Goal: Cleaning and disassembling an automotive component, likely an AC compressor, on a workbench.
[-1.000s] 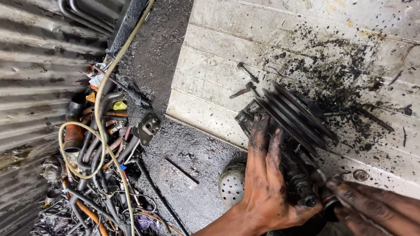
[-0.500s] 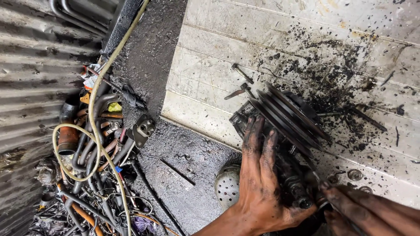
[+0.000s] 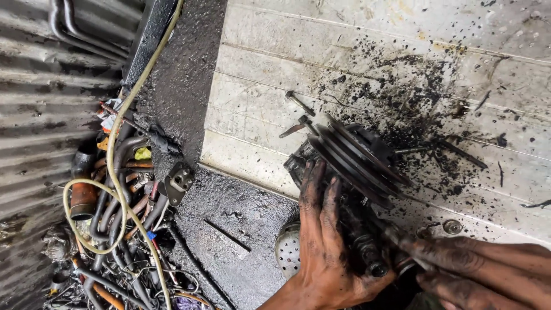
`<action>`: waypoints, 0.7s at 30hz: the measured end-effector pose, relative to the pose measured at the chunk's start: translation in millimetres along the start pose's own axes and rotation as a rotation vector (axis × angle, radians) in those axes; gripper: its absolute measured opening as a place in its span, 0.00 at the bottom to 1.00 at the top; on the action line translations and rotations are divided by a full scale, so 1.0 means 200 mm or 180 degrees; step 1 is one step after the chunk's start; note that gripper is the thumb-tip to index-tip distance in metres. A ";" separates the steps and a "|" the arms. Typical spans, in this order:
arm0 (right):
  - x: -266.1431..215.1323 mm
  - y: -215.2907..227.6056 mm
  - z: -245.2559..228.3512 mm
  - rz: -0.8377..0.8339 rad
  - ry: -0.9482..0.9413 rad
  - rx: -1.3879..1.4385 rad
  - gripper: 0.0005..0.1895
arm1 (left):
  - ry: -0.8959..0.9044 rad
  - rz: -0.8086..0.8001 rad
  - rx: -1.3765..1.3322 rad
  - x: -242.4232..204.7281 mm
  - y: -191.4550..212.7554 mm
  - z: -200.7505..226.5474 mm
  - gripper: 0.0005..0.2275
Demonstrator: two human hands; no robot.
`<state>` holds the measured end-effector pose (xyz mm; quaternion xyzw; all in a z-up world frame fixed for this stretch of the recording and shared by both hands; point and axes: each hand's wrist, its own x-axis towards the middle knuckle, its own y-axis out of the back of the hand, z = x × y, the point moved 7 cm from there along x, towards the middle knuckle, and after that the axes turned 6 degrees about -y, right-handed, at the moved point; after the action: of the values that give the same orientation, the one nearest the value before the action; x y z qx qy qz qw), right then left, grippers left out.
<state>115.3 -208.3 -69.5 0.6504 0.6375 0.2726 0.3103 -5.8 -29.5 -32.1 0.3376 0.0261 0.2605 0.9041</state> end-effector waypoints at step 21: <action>-0.08 -0.10 0.02 -0.0209 -0.0347 0.0385 0.27 | 0.0105 -0.0133 0.0063 -0.01 -0.02 -0.01 0.55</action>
<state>104.6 -224.0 -87.6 0.6605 0.6560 0.1875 0.3134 -5.7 -31.0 -36.7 0.3416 0.0507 0.2468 0.9054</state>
